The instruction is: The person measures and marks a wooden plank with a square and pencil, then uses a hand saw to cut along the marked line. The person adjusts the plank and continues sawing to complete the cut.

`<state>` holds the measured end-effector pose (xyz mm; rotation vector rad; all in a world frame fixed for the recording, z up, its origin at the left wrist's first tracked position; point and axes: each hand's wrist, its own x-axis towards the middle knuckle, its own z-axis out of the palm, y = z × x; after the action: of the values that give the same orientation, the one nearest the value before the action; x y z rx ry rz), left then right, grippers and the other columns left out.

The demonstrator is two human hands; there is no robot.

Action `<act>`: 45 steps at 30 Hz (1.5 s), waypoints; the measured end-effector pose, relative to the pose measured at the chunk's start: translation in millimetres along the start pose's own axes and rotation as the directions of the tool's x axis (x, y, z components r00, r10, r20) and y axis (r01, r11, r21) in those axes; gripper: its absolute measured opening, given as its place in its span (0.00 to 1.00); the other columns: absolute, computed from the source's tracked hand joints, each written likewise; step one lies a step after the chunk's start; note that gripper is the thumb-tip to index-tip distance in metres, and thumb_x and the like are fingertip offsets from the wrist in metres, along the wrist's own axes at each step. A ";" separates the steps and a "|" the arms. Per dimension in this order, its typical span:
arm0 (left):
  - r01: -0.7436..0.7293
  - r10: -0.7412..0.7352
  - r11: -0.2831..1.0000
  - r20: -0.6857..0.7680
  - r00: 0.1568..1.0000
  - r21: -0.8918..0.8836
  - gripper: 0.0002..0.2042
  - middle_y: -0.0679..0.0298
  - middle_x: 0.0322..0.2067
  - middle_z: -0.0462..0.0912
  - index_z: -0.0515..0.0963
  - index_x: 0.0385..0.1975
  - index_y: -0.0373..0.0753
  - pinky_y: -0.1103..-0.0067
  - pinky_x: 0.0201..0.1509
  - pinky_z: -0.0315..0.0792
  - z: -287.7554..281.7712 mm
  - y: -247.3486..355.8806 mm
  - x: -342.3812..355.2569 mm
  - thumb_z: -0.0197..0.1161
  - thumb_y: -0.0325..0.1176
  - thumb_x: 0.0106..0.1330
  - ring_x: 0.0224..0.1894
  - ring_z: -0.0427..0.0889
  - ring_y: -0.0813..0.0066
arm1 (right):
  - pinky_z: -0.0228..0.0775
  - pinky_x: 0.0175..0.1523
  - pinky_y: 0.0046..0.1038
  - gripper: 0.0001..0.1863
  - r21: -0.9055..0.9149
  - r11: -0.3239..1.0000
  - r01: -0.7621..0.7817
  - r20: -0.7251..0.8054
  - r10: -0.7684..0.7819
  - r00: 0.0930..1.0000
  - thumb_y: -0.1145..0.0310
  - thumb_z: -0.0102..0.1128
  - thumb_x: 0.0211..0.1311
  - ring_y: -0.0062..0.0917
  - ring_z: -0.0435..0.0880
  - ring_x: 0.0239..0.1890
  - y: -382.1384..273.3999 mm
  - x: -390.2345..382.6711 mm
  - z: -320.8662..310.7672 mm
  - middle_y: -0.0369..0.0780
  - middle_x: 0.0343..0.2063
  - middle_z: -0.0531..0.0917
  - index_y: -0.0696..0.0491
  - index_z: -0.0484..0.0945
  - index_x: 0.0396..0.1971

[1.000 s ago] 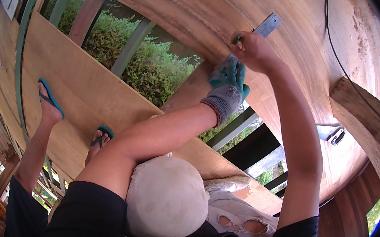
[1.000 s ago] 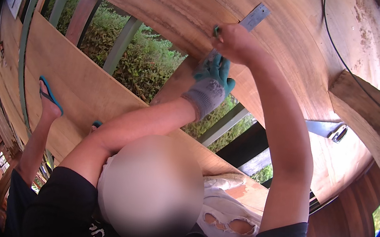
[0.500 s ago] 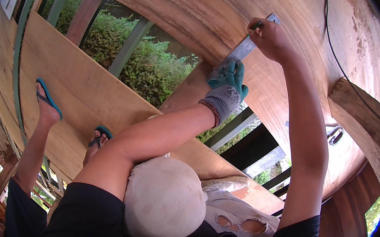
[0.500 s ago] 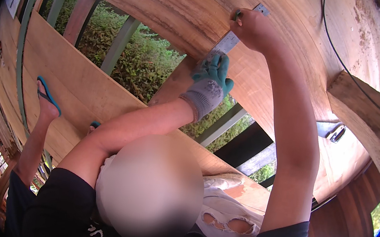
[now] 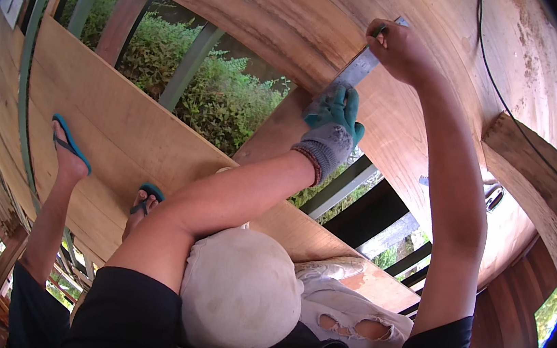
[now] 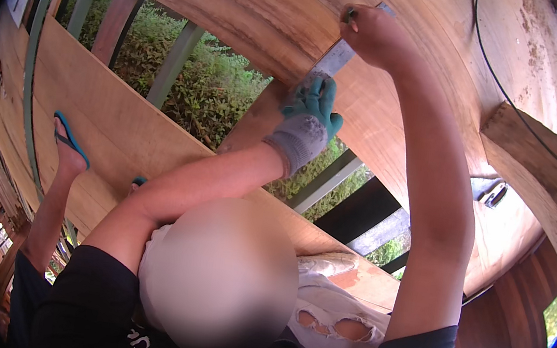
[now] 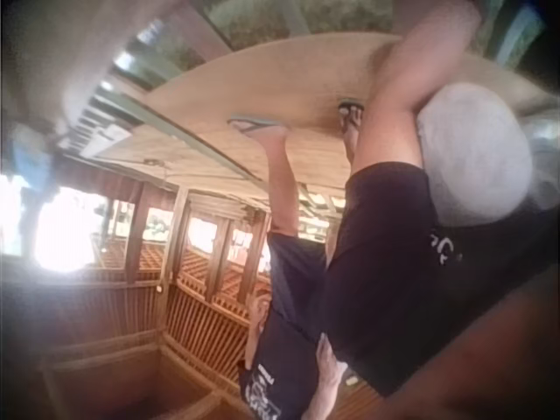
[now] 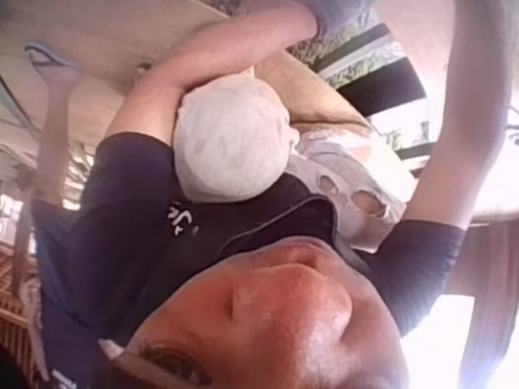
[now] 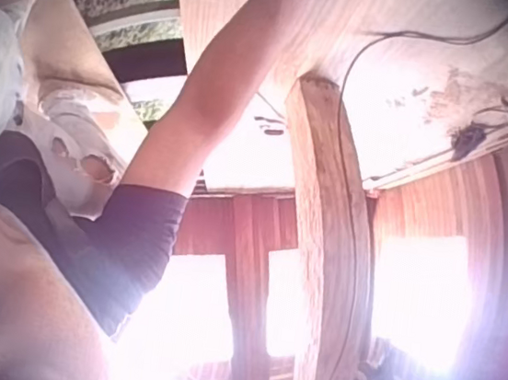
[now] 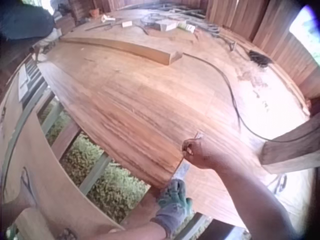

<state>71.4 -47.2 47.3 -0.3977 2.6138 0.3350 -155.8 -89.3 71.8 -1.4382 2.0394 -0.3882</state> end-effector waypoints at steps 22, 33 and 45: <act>0.104 -0.120 0.983 -0.100 0.988 -0.153 0.13 0.42 0.73 0.53 0.77 0.49 0.45 0.35 0.56 0.67 40.5 7.8 13.2 0.61 0.36 0.66 0.72 0.56 0.34 | 0.75 0.42 0.37 0.09 0.045 0.997 0.070 0.033 -0.072 0.997 0.66 0.60 0.66 0.38 0.85 0.35 -14.2 -11.8 20.6 0.46 0.29 0.84 0.56 0.79 0.40; -0.114 0.114 0.993 -0.017 0.993 -0.042 0.16 0.49 0.51 0.79 0.76 0.54 0.42 0.57 0.43 0.74 9.5 -0.8 4.8 0.58 0.35 0.68 0.50 0.81 0.54 | 0.75 0.43 0.44 0.08 0.229 0.969 0.094 0.157 -0.132 0.979 0.67 0.61 0.61 0.48 0.83 0.36 -63.2 -47.0 66.5 0.49 0.30 0.84 0.56 0.79 0.35; -0.107 0.123 0.989 -0.165 0.979 0.100 0.18 0.55 0.50 0.84 0.76 0.58 0.38 0.60 0.52 0.75 20.7 -0.2 -1.9 0.56 0.35 0.69 0.51 0.84 0.60 | 0.75 0.43 0.46 0.11 0.223 0.975 0.009 0.145 -0.042 0.988 0.64 0.60 0.63 0.51 0.83 0.35 -68.4 -49.6 66.1 0.52 0.28 0.83 0.58 0.78 0.33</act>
<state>81.7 -40.7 30.4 -0.2541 2.8151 0.2273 -52.2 -61.8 73.9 -1.3178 1.7987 -0.4873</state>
